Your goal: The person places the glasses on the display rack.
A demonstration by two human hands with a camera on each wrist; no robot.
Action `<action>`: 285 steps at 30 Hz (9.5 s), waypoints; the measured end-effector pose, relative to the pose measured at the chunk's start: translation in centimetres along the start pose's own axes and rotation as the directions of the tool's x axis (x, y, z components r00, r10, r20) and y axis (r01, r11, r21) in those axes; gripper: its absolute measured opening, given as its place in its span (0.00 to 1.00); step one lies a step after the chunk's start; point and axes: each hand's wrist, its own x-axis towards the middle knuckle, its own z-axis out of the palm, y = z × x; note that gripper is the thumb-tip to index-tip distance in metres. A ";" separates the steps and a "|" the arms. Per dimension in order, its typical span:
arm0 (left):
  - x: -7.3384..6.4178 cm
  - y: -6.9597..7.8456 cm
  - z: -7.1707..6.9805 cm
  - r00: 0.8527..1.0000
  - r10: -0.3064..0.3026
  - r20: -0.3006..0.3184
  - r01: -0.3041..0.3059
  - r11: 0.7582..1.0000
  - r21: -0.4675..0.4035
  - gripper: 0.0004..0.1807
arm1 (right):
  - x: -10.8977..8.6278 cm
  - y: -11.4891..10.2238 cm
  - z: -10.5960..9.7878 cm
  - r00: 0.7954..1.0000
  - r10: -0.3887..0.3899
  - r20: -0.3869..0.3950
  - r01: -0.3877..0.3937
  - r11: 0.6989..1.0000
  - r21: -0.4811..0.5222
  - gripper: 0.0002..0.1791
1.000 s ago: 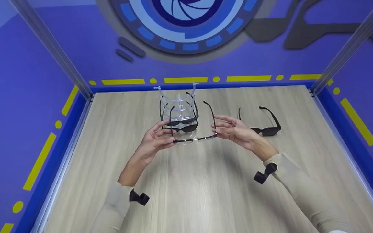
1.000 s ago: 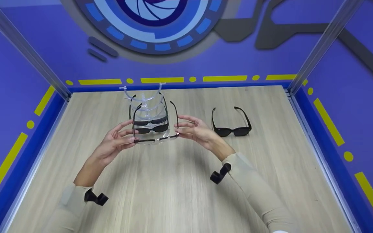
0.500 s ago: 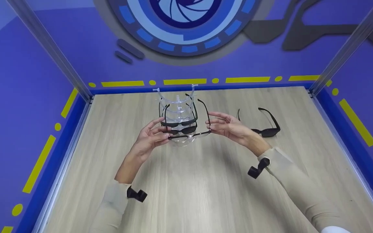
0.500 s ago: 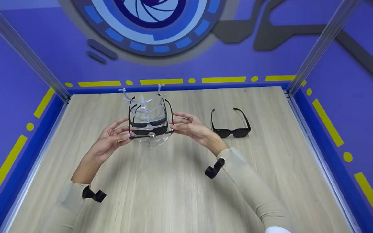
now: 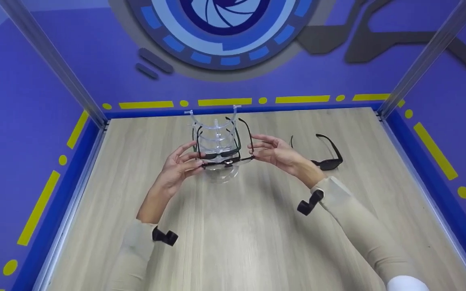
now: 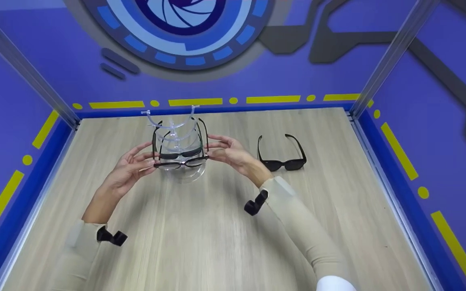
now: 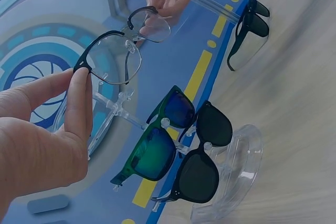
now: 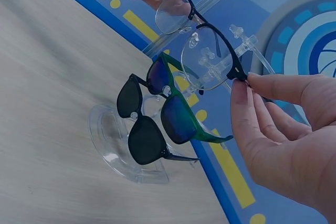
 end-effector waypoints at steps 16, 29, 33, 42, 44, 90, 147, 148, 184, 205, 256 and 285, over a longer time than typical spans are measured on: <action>1.0 1.3 -1.9 1.000 -0.006 -0.013 0.006 1.000 0.021 0.38 | 2.5 -0.7 1.5 1.000 0.023 -0.017 -0.023 0.999 0.024 0.37; 2.6 2.3 -2.2 0.999 -0.017 -0.030 0.017 1.000 -0.021 0.38 | 4.1 -1.2 1.8 0.998 0.014 -0.058 -0.009 0.997 0.079 0.37; 3.1 2.4 -2.4 0.999 -0.015 -0.034 0.013 0.999 -0.036 0.38 | 4.6 -1.2 1.9 0.998 0.008 -0.060 -0.003 0.997 0.083 0.36; 5.1 2.9 -2.5 0.997 -0.034 -0.063 0.031 0.998 -0.055 0.38 | 6.1 -1.5 1.8 0.994 -0.013 -0.113 0.026 0.993 0.117 0.35; 5.5 2.9 -2.5 0.997 -0.041 -0.070 0.037 0.997 -0.063 0.38 | 6.4 -1.4 1.7 0.992 -0.019 -0.121 0.035 0.991 0.127 0.35; 5.7 1.6 -3.7 0.996 -0.017 -0.086 0.016 1.000 -0.012 0.33 | 6.5 0.5 1.1 0.992 -0.008 -0.126 0.025 0.991 0.130 0.33; 3.6 -7.5 2.6 0.961 -0.213 0.175 0.134 0.915 0.379 0.23 | -5.5 1.2 -14.7 0.997 0.052 -0.063 -0.058 0.993 -0.106 0.30; 3.9 -7.8 3.3 0.957 -0.219 0.188 0.135 0.916 0.378 0.23 | -5.8 1.1 -15.1 0.996 0.053 -0.073 -0.060 0.994 -0.096 0.28; 10.5 -15.5 14.0 0.940 -0.278 0.197 0.240 0.951 0.196 0.25 | -13.1 3.0 -25.8 0.979 -0.038 -0.202 0.045 0.998 0.034 0.17; 13.8 -18.7 18.7 0.978 -0.204 0.046 0.205 0.978 -0.021 0.33 | -11.2 5.3 -26.3 0.978 -0.082 -0.191 0.138 0.944 0.299 0.20; 12.4 -18.6 19.0 0.977 -0.199 0.079 0.205 0.975 -0.081 0.28 | -11.2 6.5 -24.1 0.976 -0.046 -0.214 0.084 0.981 0.176 0.19; 7.1 -15.2 15.4 0.926 -0.251 0.282 0.267 0.964 -0.016 0.36 | -13.9 6.3 -21.1 0.985 -0.014 0.172 0.000 0.997 0.081 0.34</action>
